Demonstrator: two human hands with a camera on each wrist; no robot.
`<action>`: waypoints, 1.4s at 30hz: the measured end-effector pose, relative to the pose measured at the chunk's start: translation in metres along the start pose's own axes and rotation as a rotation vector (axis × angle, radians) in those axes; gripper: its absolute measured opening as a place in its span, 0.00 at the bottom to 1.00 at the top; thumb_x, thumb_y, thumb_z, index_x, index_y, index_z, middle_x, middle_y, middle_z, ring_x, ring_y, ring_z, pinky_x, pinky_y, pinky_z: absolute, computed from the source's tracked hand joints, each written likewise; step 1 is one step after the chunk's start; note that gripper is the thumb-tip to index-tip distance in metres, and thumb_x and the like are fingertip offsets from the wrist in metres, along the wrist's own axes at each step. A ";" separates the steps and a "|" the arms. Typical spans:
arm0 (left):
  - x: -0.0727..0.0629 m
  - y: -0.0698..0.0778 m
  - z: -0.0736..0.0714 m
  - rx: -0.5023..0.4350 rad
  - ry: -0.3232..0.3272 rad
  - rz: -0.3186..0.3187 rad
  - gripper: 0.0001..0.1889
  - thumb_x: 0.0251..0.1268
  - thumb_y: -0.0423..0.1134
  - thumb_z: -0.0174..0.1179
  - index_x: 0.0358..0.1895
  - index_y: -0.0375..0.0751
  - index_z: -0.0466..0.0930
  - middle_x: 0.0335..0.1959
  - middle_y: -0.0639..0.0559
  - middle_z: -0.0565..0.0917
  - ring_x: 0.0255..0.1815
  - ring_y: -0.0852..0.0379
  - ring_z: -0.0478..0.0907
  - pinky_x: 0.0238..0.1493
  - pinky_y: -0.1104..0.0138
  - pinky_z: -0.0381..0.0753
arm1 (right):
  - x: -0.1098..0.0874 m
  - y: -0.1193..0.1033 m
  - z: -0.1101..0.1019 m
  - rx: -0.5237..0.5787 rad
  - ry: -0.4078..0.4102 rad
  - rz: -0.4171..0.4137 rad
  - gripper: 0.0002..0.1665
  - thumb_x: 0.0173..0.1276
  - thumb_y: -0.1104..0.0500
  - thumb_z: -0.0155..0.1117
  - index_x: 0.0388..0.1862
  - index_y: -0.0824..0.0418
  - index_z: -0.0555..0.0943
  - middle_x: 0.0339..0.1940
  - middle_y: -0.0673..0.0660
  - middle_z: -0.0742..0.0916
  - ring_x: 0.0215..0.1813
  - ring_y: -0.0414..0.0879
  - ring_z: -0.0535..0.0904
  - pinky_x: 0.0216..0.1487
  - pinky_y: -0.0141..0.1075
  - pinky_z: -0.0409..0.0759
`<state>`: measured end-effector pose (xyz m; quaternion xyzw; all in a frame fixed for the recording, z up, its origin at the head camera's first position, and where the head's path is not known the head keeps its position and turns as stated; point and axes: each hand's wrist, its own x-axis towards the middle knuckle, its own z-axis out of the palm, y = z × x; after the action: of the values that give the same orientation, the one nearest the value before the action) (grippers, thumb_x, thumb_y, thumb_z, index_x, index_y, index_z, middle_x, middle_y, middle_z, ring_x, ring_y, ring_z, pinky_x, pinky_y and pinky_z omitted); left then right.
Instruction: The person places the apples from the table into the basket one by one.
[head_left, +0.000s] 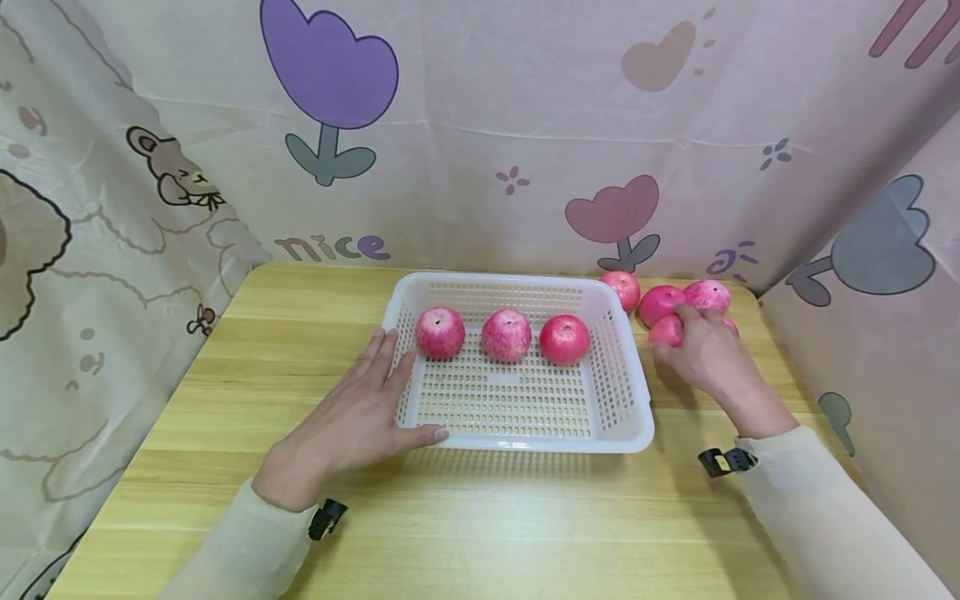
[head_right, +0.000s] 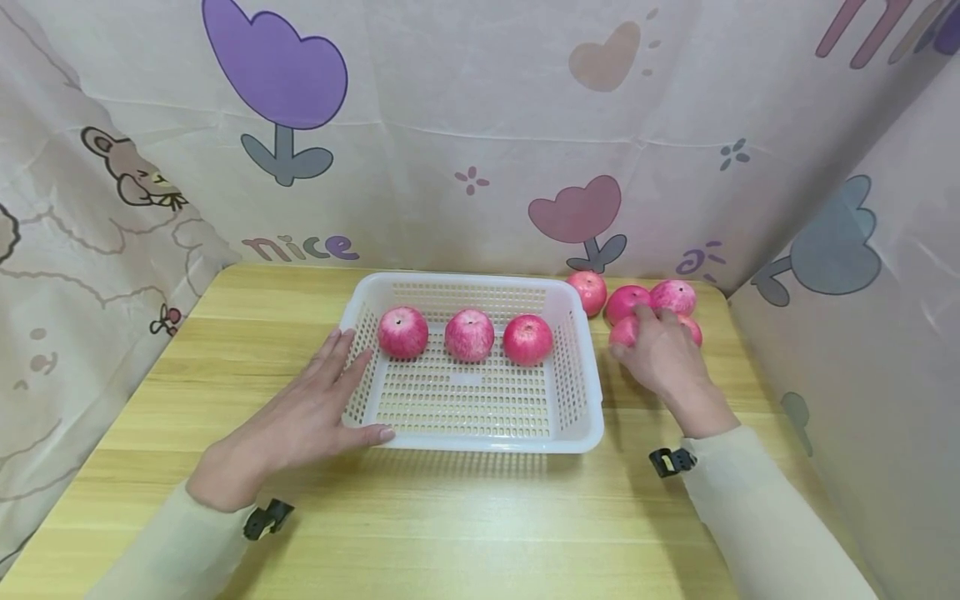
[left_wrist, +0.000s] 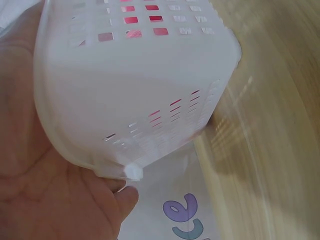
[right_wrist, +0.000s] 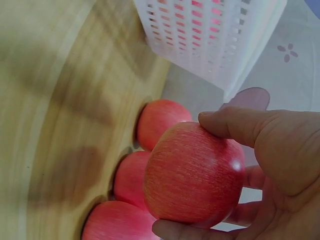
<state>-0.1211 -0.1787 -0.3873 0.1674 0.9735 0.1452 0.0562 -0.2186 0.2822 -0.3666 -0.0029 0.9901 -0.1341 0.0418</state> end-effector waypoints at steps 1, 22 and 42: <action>0.000 0.000 0.000 0.005 0.002 0.002 0.71 0.54 0.89 0.50 0.85 0.33 0.49 0.88 0.32 0.36 0.89 0.37 0.28 0.85 0.41 0.48 | -0.001 -0.001 -0.001 -0.001 0.008 -0.007 0.50 0.72 0.46 0.63 0.81 0.75 0.59 0.70 0.85 0.66 0.65 0.82 0.67 0.64 0.76 0.71; 0.000 -0.001 0.000 0.010 0.008 0.015 0.71 0.54 0.89 0.49 0.85 0.31 0.47 0.88 0.32 0.36 0.89 0.37 0.28 0.85 0.42 0.47 | -0.017 -0.040 -0.026 -0.006 0.114 -0.153 0.39 0.70 0.50 0.65 0.74 0.67 0.70 0.63 0.76 0.75 0.60 0.70 0.72 0.54 0.67 0.80; -0.001 -0.001 0.002 -0.001 0.003 0.003 0.71 0.53 0.90 0.49 0.86 0.34 0.47 0.88 0.34 0.35 0.89 0.38 0.27 0.85 0.41 0.49 | -0.021 -0.102 -0.032 -0.044 -0.009 -0.218 0.47 0.69 0.49 0.70 0.82 0.58 0.64 0.78 0.74 0.68 0.71 0.77 0.71 0.65 0.75 0.73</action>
<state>-0.1207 -0.1797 -0.3891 0.1686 0.9733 0.1459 0.0545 -0.2009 0.1923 -0.3071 -0.1121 0.9864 -0.1161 0.0314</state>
